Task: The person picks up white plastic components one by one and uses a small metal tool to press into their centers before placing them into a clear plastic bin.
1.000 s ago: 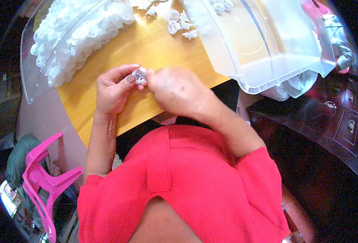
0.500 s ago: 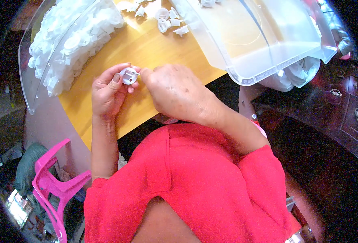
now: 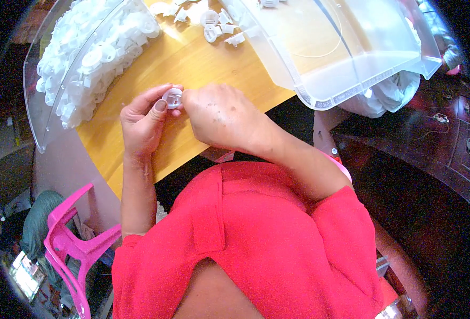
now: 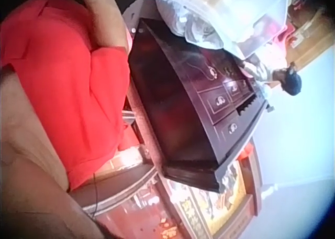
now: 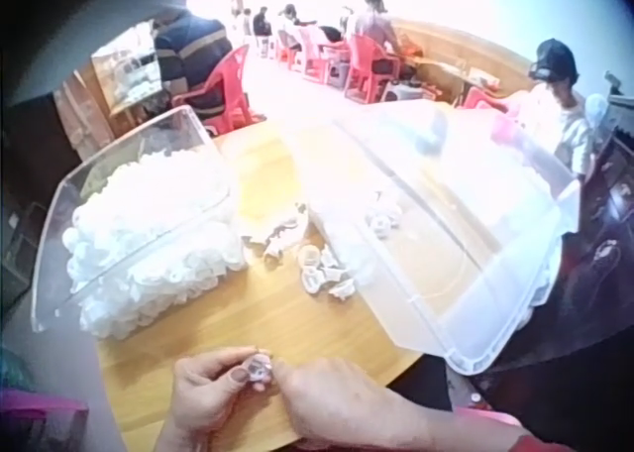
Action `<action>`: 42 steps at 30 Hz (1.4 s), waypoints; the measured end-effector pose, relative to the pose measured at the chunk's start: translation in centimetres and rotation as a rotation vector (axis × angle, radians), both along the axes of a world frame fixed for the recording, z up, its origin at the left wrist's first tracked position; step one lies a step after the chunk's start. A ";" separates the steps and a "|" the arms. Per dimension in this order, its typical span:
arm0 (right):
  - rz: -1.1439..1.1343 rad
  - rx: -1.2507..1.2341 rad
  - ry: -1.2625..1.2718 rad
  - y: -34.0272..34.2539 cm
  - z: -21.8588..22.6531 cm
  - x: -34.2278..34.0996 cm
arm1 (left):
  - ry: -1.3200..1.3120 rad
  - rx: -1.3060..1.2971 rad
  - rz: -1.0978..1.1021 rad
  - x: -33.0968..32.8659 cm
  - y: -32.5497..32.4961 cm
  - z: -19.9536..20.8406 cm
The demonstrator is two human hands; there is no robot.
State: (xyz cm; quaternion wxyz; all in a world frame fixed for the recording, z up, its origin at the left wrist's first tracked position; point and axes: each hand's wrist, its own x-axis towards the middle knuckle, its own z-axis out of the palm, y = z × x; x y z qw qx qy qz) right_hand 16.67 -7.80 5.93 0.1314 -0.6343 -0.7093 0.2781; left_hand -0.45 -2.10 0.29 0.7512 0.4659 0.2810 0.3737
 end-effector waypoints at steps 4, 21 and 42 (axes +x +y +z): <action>0.034 -0.029 0.071 0.6 -0.8 0.3 | 0.024 0.015 -0.002 -0.1 0.0 -0.3; 0.164 0.007 0.154 1.0 -1.7 0.8 | -0.054 -0.038 -0.027 -0.4 0.3 -0.5; 0.017 -0.013 0.141 0.3 -0.8 0.2 | -0.066 -0.088 -0.009 -0.2 0.3 -0.2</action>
